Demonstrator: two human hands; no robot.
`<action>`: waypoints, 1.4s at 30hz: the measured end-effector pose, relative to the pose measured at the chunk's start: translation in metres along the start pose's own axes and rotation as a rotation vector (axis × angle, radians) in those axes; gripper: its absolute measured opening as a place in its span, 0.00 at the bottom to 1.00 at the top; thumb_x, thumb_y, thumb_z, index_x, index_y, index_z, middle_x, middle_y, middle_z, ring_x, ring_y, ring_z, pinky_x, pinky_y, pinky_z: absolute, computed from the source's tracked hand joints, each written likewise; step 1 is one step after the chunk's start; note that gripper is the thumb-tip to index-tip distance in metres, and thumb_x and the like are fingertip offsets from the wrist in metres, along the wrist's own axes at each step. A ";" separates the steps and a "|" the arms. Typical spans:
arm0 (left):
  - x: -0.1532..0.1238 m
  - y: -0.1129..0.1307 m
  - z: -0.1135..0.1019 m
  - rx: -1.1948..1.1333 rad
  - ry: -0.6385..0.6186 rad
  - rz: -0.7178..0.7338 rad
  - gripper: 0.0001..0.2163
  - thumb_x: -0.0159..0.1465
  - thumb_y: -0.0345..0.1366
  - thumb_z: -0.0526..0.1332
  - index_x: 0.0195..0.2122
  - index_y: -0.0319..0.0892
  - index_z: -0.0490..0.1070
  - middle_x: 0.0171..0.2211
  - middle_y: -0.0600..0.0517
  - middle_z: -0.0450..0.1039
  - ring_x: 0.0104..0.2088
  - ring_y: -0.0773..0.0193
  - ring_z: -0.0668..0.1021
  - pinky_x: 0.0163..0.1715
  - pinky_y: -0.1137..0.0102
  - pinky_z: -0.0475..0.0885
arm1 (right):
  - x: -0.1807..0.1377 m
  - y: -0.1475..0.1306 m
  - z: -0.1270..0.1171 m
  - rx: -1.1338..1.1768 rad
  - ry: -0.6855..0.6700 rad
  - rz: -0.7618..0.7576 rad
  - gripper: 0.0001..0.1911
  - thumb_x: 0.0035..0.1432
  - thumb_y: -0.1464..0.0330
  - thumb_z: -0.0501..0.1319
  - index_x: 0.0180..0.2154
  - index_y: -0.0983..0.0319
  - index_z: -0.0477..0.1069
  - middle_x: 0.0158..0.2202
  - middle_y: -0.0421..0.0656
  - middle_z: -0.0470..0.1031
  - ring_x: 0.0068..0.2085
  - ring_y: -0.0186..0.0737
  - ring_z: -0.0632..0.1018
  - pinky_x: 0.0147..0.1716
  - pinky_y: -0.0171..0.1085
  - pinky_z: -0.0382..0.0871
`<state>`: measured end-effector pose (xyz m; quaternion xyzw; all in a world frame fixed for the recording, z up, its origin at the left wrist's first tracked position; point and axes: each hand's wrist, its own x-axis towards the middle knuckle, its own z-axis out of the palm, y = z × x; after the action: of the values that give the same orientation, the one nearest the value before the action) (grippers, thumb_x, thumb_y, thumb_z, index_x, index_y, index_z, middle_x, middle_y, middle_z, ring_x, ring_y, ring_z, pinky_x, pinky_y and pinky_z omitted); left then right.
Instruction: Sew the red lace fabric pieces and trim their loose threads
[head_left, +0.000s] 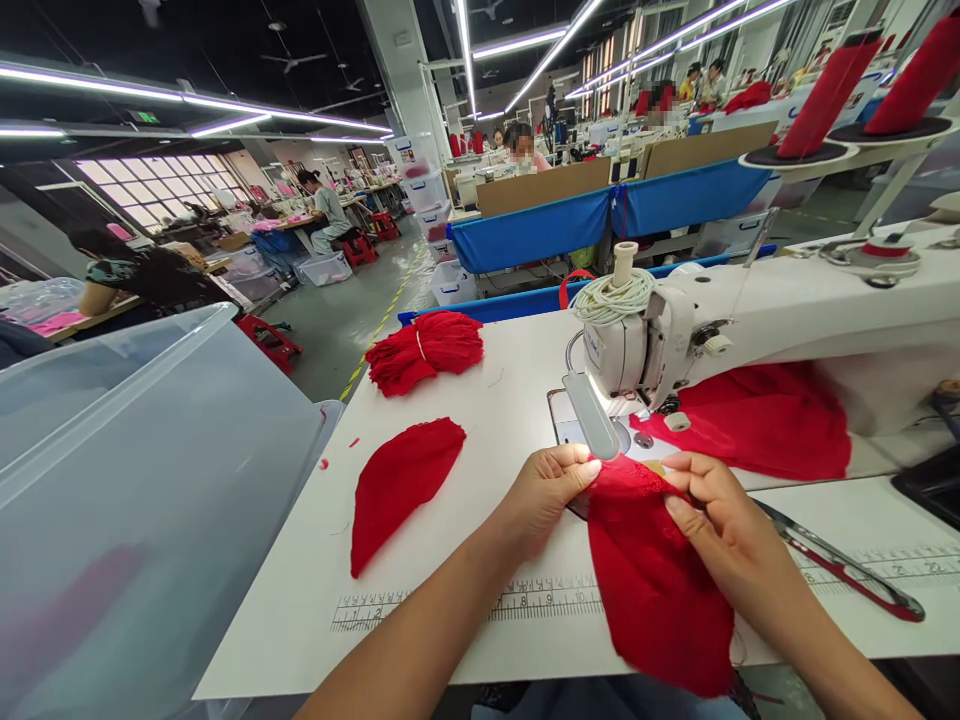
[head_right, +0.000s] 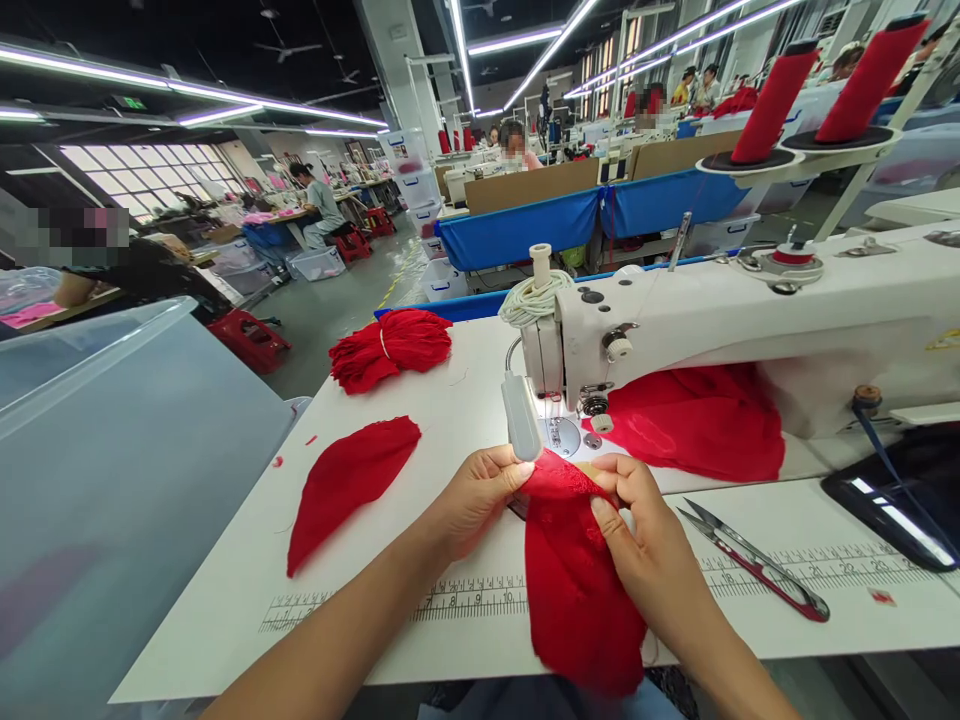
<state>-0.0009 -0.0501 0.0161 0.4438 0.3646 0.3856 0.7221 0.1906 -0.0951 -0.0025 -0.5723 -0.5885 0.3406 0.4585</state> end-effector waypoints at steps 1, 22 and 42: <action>0.000 0.000 0.000 -0.001 -0.004 0.000 0.18 0.52 0.48 0.70 0.25 0.39 0.68 0.21 0.55 0.65 0.22 0.70 0.66 0.27 0.72 0.61 | 0.001 -0.003 0.001 0.068 -0.023 0.026 0.18 0.58 0.54 0.56 0.46 0.56 0.66 0.48 0.47 0.76 0.47 0.46 0.78 0.44 0.41 0.73; -0.002 0.000 0.003 -0.061 -0.028 -0.046 0.14 0.51 0.40 0.73 0.32 0.37 0.74 0.25 0.53 0.74 0.28 0.68 0.72 0.34 0.71 0.64 | 0.006 -0.013 0.003 0.279 -0.065 0.243 0.24 0.49 0.56 0.60 0.47 0.56 0.61 0.46 0.48 0.79 0.42 0.49 0.80 0.32 0.39 0.74; -0.012 0.016 0.005 0.021 -0.293 -0.161 0.15 0.49 0.43 0.74 0.31 0.37 0.79 0.28 0.51 0.75 0.29 0.67 0.73 0.35 0.71 0.67 | 0.018 -0.021 -0.002 0.453 -0.472 0.424 0.31 0.57 0.43 0.56 0.52 0.57 0.67 0.28 0.38 0.69 0.20 0.30 0.64 0.17 0.30 0.53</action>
<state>-0.0055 -0.0577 0.0352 0.4723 0.2941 0.2539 0.7912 0.1864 -0.0798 0.0203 -0.4714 -0.4563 0.6715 0.3444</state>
